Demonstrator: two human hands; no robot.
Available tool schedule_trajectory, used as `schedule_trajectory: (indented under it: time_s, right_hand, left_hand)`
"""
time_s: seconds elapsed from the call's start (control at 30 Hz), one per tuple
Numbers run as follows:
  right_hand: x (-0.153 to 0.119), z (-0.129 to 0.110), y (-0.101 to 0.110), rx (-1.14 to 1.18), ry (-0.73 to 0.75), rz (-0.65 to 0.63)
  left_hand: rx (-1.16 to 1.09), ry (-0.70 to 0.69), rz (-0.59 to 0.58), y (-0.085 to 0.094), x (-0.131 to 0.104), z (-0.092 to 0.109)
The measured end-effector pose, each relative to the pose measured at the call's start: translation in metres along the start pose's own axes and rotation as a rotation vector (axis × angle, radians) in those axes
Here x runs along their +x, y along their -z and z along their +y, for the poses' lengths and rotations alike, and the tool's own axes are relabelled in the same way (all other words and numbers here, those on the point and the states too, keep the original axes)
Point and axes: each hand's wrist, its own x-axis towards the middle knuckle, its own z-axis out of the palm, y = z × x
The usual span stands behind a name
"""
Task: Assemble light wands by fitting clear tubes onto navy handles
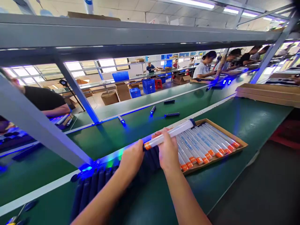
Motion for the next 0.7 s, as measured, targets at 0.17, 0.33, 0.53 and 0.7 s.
schedule_trajectory:
  time_s: [0.17,0.33,0.53,0.7]
  right_hand:
    - [0.033,-0.02,0.079,-0.633,0.207,-0.027]
    - [0.066,-0.054,0.158,-1.106,0.34,0.115]
    - [0.096,-0.058,0.195,-1.721,0.519,0.22]
    - [0.103,-0.038,0.216,-2.077,0.52,0.158]
  left_hand:
    - [0.139,0.11,0.002,0.001,0.088,-0.08]
    - [0.235,0.23,-0.108,-0.004,0.123,-0.147]
    - [0.162,0.009,-0.142,-0.026,0.172,-0.102]
    - [0.003,-0.155,-0.108,-0.071,0.22,-0.014]
